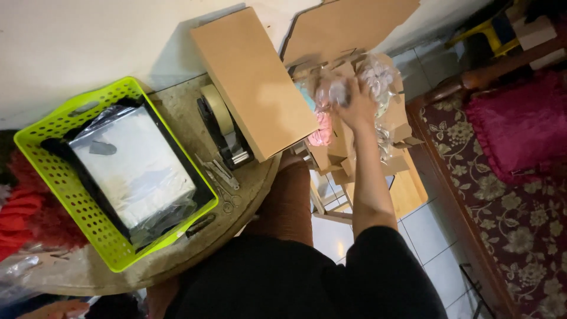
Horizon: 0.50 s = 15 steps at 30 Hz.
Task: Assembling a small cardboard box and filling it with decorative fabric items
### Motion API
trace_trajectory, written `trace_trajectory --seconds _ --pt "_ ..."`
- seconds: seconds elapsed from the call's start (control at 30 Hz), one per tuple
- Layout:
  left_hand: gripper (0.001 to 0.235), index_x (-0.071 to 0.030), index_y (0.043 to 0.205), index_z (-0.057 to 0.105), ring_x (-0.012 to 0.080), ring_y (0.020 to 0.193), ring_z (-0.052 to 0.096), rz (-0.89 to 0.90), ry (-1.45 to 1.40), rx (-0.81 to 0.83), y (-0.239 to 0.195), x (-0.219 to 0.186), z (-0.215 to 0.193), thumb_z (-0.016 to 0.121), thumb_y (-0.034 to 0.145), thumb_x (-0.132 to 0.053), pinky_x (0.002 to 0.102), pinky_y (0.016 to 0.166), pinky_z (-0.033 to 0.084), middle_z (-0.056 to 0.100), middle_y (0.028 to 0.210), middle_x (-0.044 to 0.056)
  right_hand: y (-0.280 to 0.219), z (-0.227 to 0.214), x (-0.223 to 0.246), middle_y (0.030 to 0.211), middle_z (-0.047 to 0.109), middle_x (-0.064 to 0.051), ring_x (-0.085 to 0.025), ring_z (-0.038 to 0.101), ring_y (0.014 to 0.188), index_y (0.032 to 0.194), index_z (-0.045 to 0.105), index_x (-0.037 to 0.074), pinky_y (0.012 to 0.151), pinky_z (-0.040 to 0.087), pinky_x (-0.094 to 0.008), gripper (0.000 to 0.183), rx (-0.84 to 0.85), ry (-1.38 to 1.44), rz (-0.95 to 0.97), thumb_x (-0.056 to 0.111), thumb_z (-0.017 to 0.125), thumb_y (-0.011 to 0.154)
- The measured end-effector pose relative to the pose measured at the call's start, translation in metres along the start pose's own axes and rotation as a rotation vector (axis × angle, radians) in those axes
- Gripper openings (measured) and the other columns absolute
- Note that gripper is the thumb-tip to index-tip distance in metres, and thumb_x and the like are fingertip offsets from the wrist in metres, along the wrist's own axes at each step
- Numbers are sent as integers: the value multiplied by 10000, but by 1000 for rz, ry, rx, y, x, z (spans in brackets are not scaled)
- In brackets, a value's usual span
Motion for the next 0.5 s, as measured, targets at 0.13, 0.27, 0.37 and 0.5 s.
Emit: trace_trajectory --seconds 0.13,0.27,0.37,0.5 --pt "258 138 1006 756 452 613 595 -52 16 -4 52 24 67 811 898 -90 516 549 443 702 801 355 -26 9 1 1716 56 -99 -350 20 1559 1642 141 262 1201 99 -693 995 150 -226 101 775 511 874" --pt "503 258 1505 454 543 1355 424 170 -84 371 94 15 54 301 1127 -36 591 1131 260 498 1497 462 24 99 8 1571 371 -316 -509 410 1406 1582 376 169 1099 367 -649 744 -105 -21 -335 297 645 901" --pt "547 116 1469 617 470 614 632 349 236 364 96 18 50 405 1076 -200 450 628 443 671 630 469 76 171 9 1662 210 -241 -467 447 1398 1647 102 340 1000 467 -677 781 -68 -340 -328 374 565 1019" --pt "545 -26 1503 550 266 1438 541 571 418 255 17 40 46 489 988 -194 442 1207 339 637 1520 172 99 205 4 1434 313 -71 -362 409 1228 1496 349 327 930 375 -639 606 65 -138 -261 545 453 940"
Point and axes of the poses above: each hand's wrist, its own y-axis towards the middle knuckle, its own z-axis out of the palm, x = y × z, the point moved 3 cm from there along y, towards the middle knuckle
